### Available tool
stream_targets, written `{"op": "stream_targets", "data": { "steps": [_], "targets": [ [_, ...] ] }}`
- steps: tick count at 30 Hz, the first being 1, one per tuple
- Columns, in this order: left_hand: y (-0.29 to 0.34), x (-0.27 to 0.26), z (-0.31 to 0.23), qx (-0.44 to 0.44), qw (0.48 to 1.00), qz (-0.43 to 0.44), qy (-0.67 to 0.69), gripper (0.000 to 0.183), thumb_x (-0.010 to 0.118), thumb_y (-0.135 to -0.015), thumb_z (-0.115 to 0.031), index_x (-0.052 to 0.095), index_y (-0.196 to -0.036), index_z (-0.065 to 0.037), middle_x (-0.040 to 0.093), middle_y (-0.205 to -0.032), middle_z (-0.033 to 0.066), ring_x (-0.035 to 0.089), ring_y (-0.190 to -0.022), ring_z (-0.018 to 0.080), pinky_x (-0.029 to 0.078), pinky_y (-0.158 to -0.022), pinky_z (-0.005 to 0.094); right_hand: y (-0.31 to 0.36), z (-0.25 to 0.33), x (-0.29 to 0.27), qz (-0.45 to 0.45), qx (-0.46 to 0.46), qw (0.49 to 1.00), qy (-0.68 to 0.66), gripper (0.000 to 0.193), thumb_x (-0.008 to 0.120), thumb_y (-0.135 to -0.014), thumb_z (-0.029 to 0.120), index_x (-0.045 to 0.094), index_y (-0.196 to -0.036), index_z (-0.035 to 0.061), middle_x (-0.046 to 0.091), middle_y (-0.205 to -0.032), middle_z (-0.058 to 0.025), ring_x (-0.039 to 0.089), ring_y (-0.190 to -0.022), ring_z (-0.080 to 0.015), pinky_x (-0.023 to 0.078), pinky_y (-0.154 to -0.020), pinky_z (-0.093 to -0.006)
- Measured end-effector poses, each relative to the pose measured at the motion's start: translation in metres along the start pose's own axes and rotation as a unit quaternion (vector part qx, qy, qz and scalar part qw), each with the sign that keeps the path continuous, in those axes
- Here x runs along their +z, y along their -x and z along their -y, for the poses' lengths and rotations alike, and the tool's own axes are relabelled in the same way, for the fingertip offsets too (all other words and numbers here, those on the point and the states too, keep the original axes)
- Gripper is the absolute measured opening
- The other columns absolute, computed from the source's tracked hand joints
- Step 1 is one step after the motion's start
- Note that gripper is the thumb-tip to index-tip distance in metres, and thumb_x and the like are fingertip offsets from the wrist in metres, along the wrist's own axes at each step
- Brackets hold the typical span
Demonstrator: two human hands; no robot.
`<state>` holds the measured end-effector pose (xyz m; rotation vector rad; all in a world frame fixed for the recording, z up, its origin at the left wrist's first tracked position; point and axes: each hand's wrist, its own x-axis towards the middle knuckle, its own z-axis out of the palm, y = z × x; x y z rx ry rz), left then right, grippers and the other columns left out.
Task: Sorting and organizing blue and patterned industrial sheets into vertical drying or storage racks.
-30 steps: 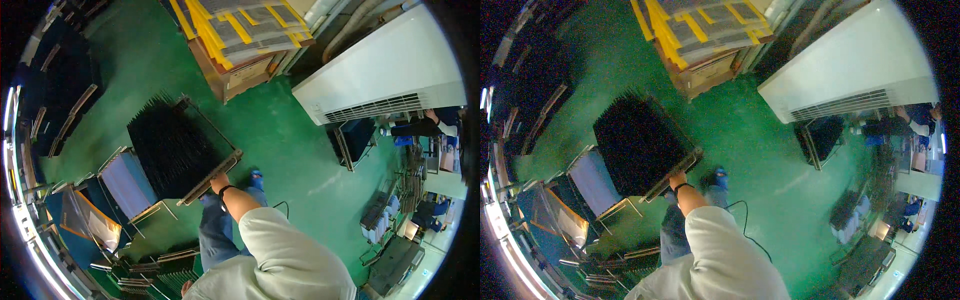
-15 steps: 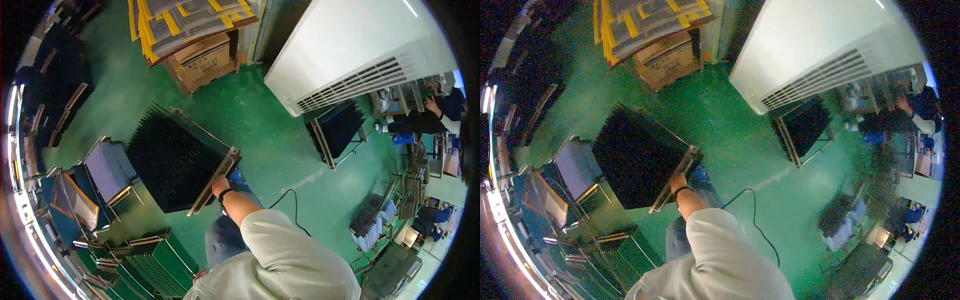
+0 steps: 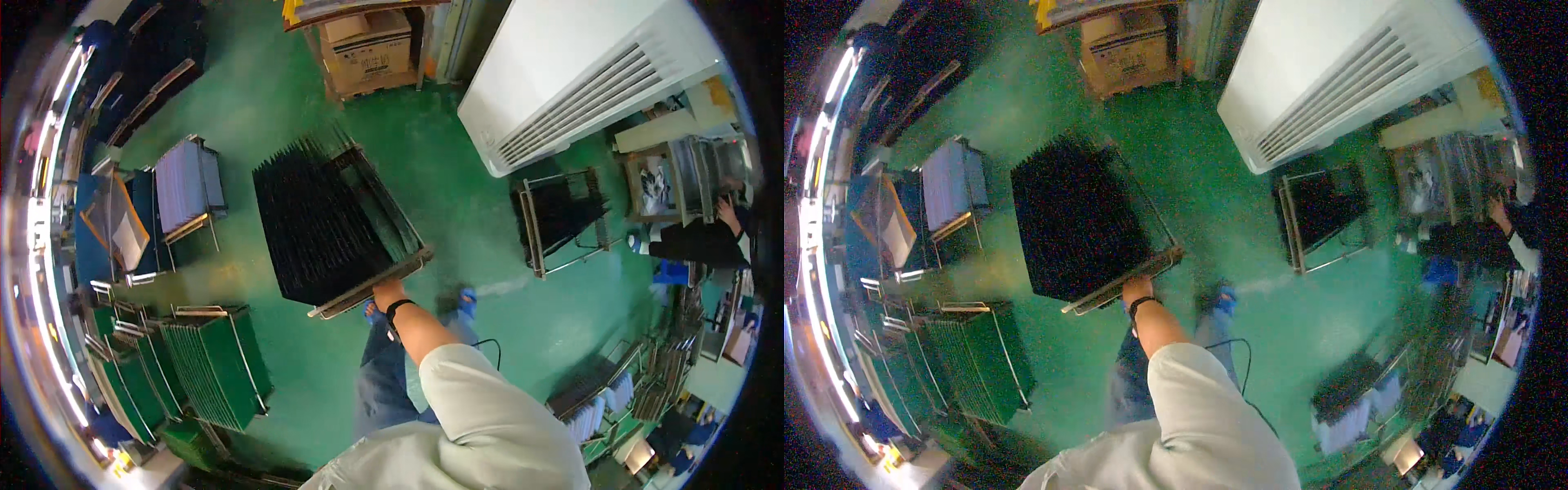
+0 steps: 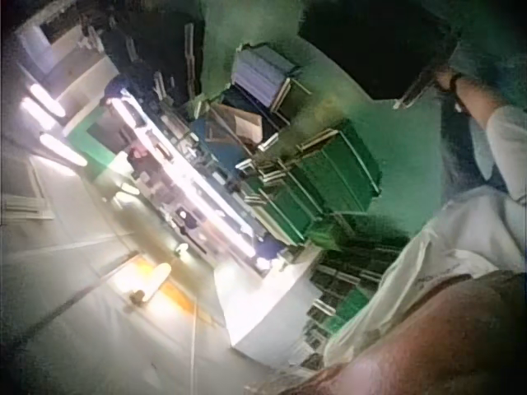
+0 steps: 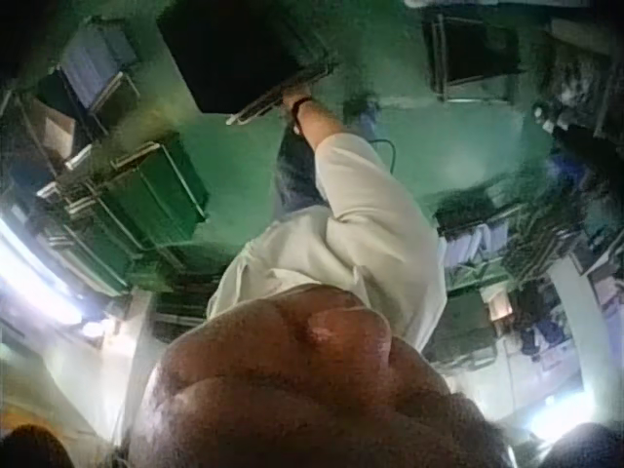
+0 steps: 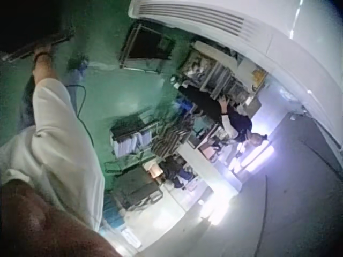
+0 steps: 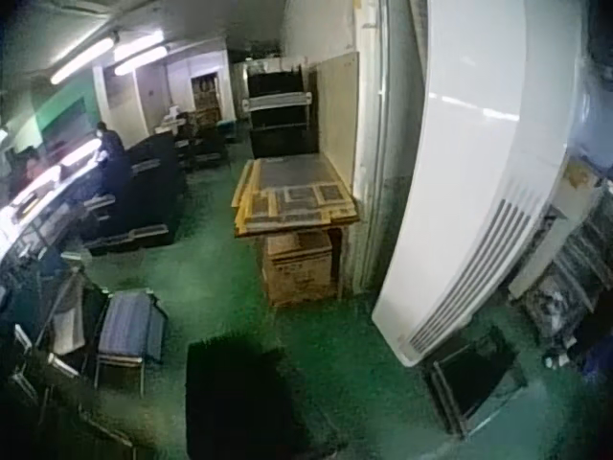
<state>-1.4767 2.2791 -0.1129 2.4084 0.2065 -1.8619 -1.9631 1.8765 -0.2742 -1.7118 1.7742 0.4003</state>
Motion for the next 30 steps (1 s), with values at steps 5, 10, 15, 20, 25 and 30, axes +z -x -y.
{"op": "stream_targets", "data": {
  "steps": [5,10,15,20,25,30],
  "targets": [
    [0.019,0.021,0.044,-0.004,0.996,-0.004,-0.091,0.031,0.051,-0.087,-0.024,0.051,-0.11,-0.003,0.064,-0.092,0.0107,0.063,-0.08,0.0226,0.051,-0.071,0.0344,0.043,-0.029,0.009,-0.027,-0.085,0.996,-0.012,0.026,0.043,-0.081,0.015,0.062,-0.1,0.0122,0.061,-0.102,-0.0088,0.055,-0.099,-0.0259,0.044,-0.079,-0.039],
    [0.034,0.12,0.043,0.193,0.967,0.041,-0.158,0.031,0.051,-0.087,-0.021,0.051,-0.112,-0.002,0.064,-0.093,0.0104,0.062,-0.082,0.0214,0.049,-0.073,0.0316,0.054,-0.109,0.008,0.007,-0.1,0.995,0.022,0.024,0.046,-0.083,0.017,0.066,-0.096,0.0126,0.062,-0.1,-0.0057,0.055,-0.098,-0.0241,0.04,-0.085,-0.0366],
    [0.119,0.302,-0.008,0.25,0.943,0.036,-0.215,0.031,0.051,-0.087,-0.019,0.051,-0.112,0.0,0.064,-0.092,0.0099,0.062,-0.084,0.0208,0.048,-0.075,0.0292,0.075,-0.209,0.027,0.022,-0.049,0.994,0.097,0.022,0.05,-0.082,0.02,0.068,-0.092,0.0127,0.064,-0.095,-0.0049,0.057,-0.095,-0.0234,0.038,-0.088,-0.0377],
    [0.123,0.333,-0.003,0.313,0.884,0.078,-0.339,0.029,0.05,-0.087,-0.017,0.053,-0.111,0.0,0.064,-0.093,0.0099,0.061,-0.087,0.0194,0.046,-0.078,0.0272,0.134,-0.281,0.069,-0.001,0.003,0.998,-0.064,0.024,0.05,-0.08,0.018,0.064,-0.096,0.0074,0.062,-0.101,-0.0087,0.056,-0.099,-0.0236,0.044,-0.08,-0.0352],
    [0.058,0.258,0.008,0.208,0.947,0.119,-0.215,0.028,0.047,-0.089,-0.02,0.053,-0.111,-0.005,0.064,-0.09,0.009,0.061,-0.08,0.0175,0.046,-0.067,0.028,0.189,-0.294,0.124,-0.005,-0.033,0.995,0.094,0.026,0.051,-0.079,0.021,0.063,-0.099,0.0096,0.061,-0.104,-0.0101,0.056,-0.099,-0.0258,0.044,-0.08,-0.0363],
    [0.056,0.251,0.009,0.166,0.97,0.027,-0.175,0.026,0.048,-0.088,-0.023,0.052,-0.11,-0.008,0.064,-0.087,0.0068,0.06,-0.074,0.0156,0.045,-0.061,0.0291,0.209,-0.295,0.151,0.142,-0.073,0.984,0.085,0.025,0.051,-0.078,0.02,0.063,-0.099,0.0107,0.06,-0.104,-0.011,0.056,-0.099,-0.0278,0.044,-0.082,-0.0372]
  ]
}}
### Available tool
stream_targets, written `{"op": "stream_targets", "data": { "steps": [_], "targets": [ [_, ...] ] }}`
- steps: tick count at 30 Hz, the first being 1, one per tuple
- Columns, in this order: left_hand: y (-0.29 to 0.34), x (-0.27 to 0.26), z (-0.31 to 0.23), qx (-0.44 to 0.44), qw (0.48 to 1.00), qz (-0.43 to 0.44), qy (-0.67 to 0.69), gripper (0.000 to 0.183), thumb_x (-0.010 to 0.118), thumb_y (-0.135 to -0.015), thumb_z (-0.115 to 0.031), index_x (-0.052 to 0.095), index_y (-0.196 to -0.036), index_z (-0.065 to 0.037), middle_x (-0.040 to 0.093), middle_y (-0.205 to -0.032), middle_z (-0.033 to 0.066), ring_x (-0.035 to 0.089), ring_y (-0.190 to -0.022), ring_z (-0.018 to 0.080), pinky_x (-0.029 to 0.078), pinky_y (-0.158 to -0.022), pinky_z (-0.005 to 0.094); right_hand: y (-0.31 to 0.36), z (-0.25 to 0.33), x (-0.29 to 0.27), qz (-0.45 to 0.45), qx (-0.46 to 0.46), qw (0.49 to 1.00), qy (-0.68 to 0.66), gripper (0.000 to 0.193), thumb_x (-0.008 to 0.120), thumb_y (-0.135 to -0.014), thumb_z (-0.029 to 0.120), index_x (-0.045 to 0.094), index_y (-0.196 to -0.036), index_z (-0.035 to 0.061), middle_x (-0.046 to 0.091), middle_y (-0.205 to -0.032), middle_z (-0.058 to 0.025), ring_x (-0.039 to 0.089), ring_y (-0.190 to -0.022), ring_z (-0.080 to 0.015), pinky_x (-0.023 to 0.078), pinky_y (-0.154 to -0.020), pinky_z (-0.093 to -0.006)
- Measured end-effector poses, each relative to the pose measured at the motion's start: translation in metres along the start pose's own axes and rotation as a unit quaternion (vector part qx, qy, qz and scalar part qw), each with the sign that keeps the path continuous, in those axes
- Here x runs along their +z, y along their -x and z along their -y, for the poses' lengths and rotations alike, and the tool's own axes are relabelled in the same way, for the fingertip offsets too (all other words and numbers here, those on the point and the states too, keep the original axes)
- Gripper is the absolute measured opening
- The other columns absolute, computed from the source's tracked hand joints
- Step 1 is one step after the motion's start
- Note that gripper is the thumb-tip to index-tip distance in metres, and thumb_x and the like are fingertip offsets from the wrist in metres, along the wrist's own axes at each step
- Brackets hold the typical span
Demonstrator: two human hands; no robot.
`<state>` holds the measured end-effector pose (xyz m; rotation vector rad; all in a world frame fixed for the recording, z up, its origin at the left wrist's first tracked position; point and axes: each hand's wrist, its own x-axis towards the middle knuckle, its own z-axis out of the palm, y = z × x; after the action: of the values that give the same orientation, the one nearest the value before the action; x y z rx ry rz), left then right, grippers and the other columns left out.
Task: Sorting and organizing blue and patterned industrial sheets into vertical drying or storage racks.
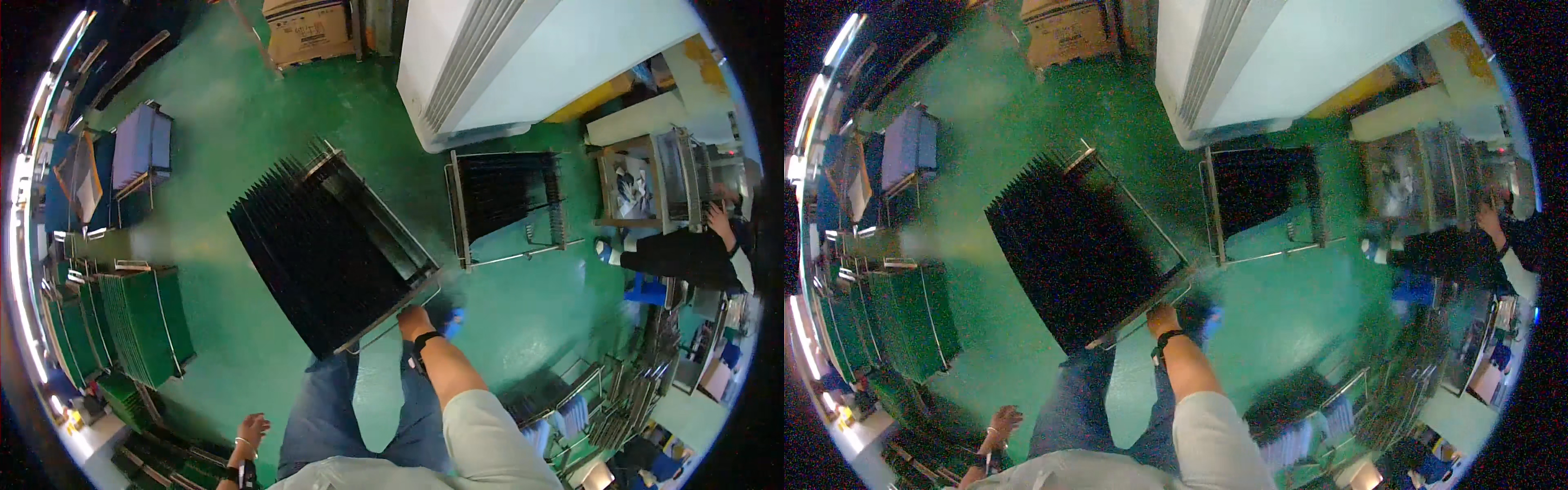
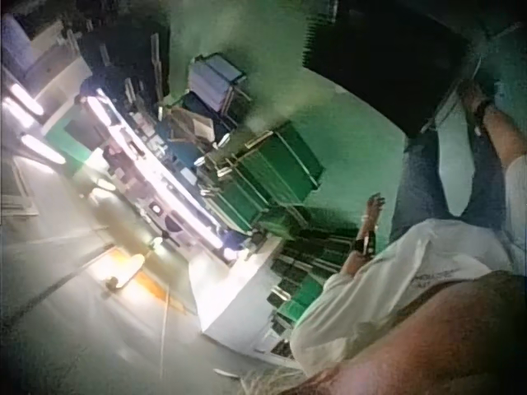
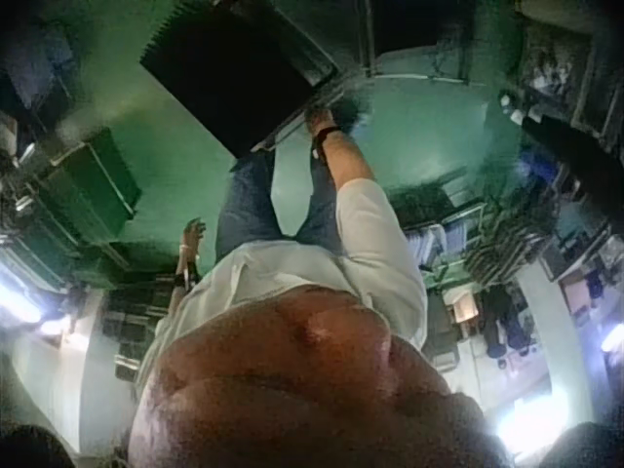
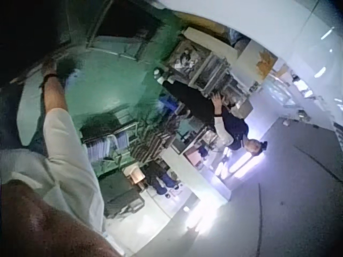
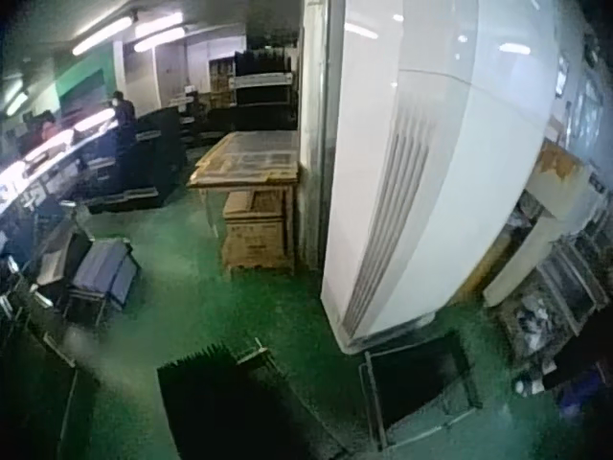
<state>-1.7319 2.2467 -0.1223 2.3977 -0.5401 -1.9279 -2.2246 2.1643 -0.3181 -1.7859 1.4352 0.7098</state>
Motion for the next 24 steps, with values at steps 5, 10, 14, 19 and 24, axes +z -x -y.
{"op": "stream_targets", "data": {
  "steps": [5,10,14,19,24],
  "targets": [
    [0.027,0.086,-0.01,0.046,0.998,-0.036,-0.03,0.023,0.051,-0.087,-0.022,0.054,-0.104,-0.007,0.064,-0.084,0.0056,0.06,-0.072,0.0151,0.045,-0.058,0.027,-0.018,-0.028,0.084,-0.104,0.009,0.994,-0.042,0.027,0.049,-0.077,0.016,0.061,-0.1,0.0084,0.06,-0.103,-0.0122,0.055,-0.098,-0.0284,0.042,-0.086,-0.0387],
    [0.053,0.175,0.016,0.094,0.982,-0.085,-0.139,0.025,0.054,-0.084,-0.021,0.056,-0.103,-0.005,0.064,-0.08,0.0064,0.06,-0.07,0.0125,0.045,-0.056,0.0261,-0.03,-0.048,0.115,-0.281,0.014,0.946,-0.161,0.024,0.046,-0.077,0.015,0.063,-0.091,0.0058,0.06,-0.099,-0.0122,0.051,-0.101,-0.0266,0.038,-0.087,-0.0383],
    [0.041,0.187,0.019,0.151,0.943,-0.109,-0.275,0.025,0.054,-0.083,-0.019,0.057,-0.101,-0.002,0.063,-0.082,0.0105,0.06,-0.076,0.0174,0.047,-0.066,0.0283,-0.01,-0.038,0.104,-0.31,-0.04,0.937,-0.159,0.022,0.046,-0.075,0.013,0.064,-0.086,0.0053,0.06,-0.096,-0.0134,0.051,-0.098,-0.027,0.037,-0.086,-0.0383],
    [0.018,0.219,-0.049,0.22,0.901,-0.031,-0.372,0.024,0.053,-0.084,-0.019,0.057,-0.101,-0.001,0.063,-0.083,0.0086,0.06,-0.077,0.0156,0.046,-0.069,0.0273,0.04,-0.051,0.197,-0.282,0.174,0.852,-0.404,0.028,0.047,-0.076,0.016,0.061,-0.097,0.0061,0.056,-0.104,-0.0131,0.05,-0.102,-0.0271,0.04,-0.084,-0.0402],
    [-0.025,0.201,-0.066,0.117,0.982,-0.016,-0.147,0.025,0.051,-0.086,-0.02,0.056,-0.102,-0.002,0.063,-0.087,0.0051,0.06,-0.079,0.0139,0.046,-0.065,0.0264,0.189,-0.087,0.266,-0.098,0.028,0.893,-0.438,0.041,0.052,-0.07,0.011,0.058,-0.11,0.0094,0.05,-0.118,-0.0166,0.05,-0.105,-0.0334,0.042,-0.087,-0.0414]
  ]
}}
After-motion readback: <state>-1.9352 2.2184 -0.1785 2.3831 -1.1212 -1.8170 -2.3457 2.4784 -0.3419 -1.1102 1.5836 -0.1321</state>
